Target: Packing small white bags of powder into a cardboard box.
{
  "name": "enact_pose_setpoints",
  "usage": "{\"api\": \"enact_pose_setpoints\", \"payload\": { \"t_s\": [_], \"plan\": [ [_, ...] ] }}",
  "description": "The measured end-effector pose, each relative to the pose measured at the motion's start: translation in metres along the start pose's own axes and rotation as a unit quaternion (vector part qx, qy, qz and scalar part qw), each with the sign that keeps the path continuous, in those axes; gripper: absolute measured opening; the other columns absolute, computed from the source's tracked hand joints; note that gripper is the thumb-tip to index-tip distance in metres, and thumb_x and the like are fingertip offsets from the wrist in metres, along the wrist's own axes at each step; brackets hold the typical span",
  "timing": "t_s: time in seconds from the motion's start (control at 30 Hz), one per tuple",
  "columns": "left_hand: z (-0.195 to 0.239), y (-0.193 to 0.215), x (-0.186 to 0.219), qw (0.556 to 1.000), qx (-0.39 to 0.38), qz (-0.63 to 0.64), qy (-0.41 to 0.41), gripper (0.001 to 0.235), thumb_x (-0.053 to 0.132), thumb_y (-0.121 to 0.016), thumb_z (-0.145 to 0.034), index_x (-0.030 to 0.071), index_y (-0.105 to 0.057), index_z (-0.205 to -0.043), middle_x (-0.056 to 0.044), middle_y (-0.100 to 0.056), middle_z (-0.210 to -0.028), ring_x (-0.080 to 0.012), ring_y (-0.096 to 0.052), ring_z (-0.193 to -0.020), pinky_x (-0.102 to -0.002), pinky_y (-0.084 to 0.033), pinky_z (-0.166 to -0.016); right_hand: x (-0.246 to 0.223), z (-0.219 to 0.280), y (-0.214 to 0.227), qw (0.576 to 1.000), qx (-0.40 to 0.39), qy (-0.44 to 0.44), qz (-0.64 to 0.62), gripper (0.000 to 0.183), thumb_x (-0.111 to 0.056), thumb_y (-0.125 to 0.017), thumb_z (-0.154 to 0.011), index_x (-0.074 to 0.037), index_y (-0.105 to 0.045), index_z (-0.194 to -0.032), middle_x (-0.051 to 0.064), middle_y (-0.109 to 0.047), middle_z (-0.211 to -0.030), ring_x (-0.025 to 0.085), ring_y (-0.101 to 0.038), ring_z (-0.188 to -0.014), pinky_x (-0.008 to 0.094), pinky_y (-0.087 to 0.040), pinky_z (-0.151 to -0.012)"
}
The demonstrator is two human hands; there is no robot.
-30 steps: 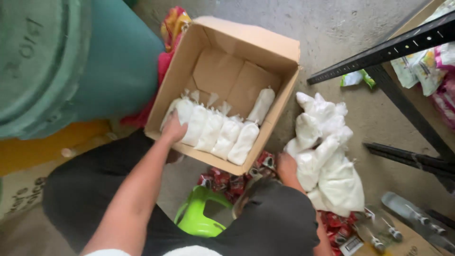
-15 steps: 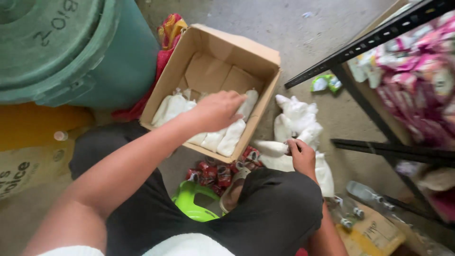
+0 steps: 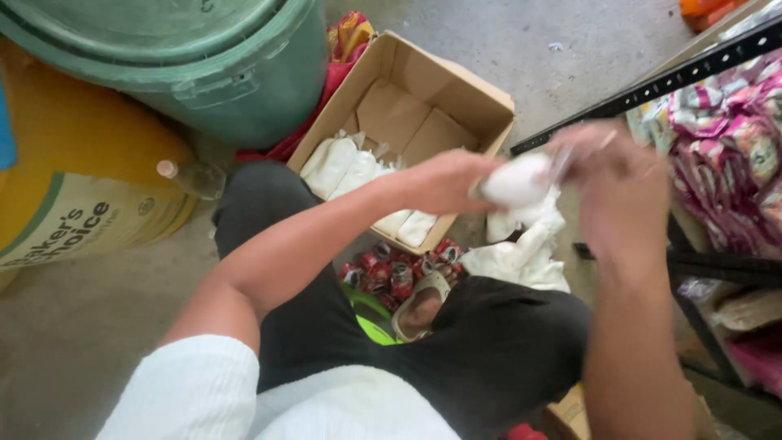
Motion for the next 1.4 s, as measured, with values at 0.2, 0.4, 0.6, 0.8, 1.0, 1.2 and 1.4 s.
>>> {"api": "enact_pose_setpoints", "payload": {
  "t_s": [0.2, 0.4, 0.6, 0.8, 1.0, 1.2, 1.4],
  "plan": [
    [0.02, 0.059, -0.017, 0.979, 0.143, 0.039, 0.14, 0.05, 0.047, -0.064, -0.097, 0.008, -0.063, -0.128, -0.013, -0.076, -0.11, -0.0242, -0.074, -0.102, -0.038, -0.055, -0.089, 0.055, -0.034, -0.002, 0.976, 0.102, 0.053, -0.187, 0.054, -0.019, -0.07, -0.106, -0.009, -0.044, -0.152, 0.008, -0.066, -0.122, 0.019, -0.067, -0.11, 0.034, -0.06, -0.096],
    [0.026, 0.056, -0.017, 0.973, 0.129, 0.051, 0.185, 0.052, 0.052, -0.062, -0.096, 0.009, -0.059, -0.125, -0.011, -0.073, -0.105, -0.0217, -0.073, -0.097, -0.037, -0.056, -0.082, 0.091, -0.031, -0.05, 0.981, -0.02, -0.046, -0.187, 0.057, -0.007, -0.077, -0.099, 0.001, -0.05, -0.148, 0.013, -0.066, -0.134, 0.019, -0.065, -0.12, 0.034, -0.057, -0.103],
    [0.024, 0.051, -0.014, 0.977, 0.117, 0.029, 0.177, 0.053, 0.051, -0.07, -0.093, 0.007, -0.062, -0.122, -0.01, -0.075, -0.104, -0.0194, -0.072, -0.095, -0.036, -0.056, -0.083, 0.087, -0.028, -0.051, 0.979, 0.016, -0.055, -0.196, 0.044, 0.0, -0.077, -0.095, 0.003, -0.058, -0.135, 0.018, -0.071, -0.13, 0.021, -0.07, -0.117, 0.034, -0.059, -0.105],
    [0.011, 0.041, -0.016, 0.981, 0.054, 0.136, 0.128, 0.061, 0.045, -0.077, -0.092, 0.005, -0.058, -0.134, -0.008, -0.074, -0.116, -0.0146, -0.07, -0.106, -0.032, -0.056, -0.092, 0.079, -0.023, -0.035, 0.966, 0.079, 0.005, -0.247, 0.031, 0.002, -0.075, -0.099, 0.002, -0.064, -0.128, 0.016, -0.073, -0.124, 0.021, -0.072, -0.114, 0.034, -0.06, -0.105],
    [0.015, 0.045, -0.015, 0.99, 0.056, 0.032, 0.126, 0.057, 0.042, -0.078, -0.095, 0.003, -0.061, -0.134, -0.007, -0.074, -0.113, -0.0156, -0.07, -0.106, -0.033, -0.057, -0.094, 0.082, -0.027, -0.029, 0.951, 0.088, 0.038, -0.293, 0.027, -0.015, -0.077, -0.104, 0.002, -0.066, -0.122, 0.016, -0.075, -0.117, 0.023, -0.074, -0.108, 0.036, -0.062, -0.099],
    [0.02, 0.043, -0.017, 0.979, 0.086, 0.145, 0.116, 0.058, 0.034, -0.078, -0.097, 0.001, -0.055, -0.139, -0.005, -0.072, -0.117, -0.0118, -0.069, -0.106, -0.029, -0.059, -0.092, 0.078, -0.023, -0.051, 0.967, 0.044, 0.02, -0.25, 0.034, -0.026, -0.074, -0.107, 0.003, -0.07, -0.124, 0.014, -0.076, -0.121, 0.018, -0.072, -0.107, 0.033, -0.062, -0.097],
    [0.02, 0.038, -0.025, 0.971, 0.11, 0.165, 0.137, 0.052, 0.029, -0.081, -0.096, 0.001, -0.06, -0.135, -0.005, -0.073, -0.111, -0.0097, -0.07, -0.101, -0.028, -0.06, -0.089, 0.082, -0.026, -0.054, 0.961, 0.035, -0.015, -0.275, 0.034, -0.026, -0.072, -0.105, 0.003, -0.071, -0.122, 0.017, -0.078, -0.12, 0.018, -0.074, -0.105, 0.033, -0.062, -0.094]
  ]
}}
Point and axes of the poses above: each hand's wrist, its own z-axis away from the middle knuckle, its own y-axis out of the back of the hand, x = y × z, the point moved 10 cm from there along -z, towards the middle knuckle
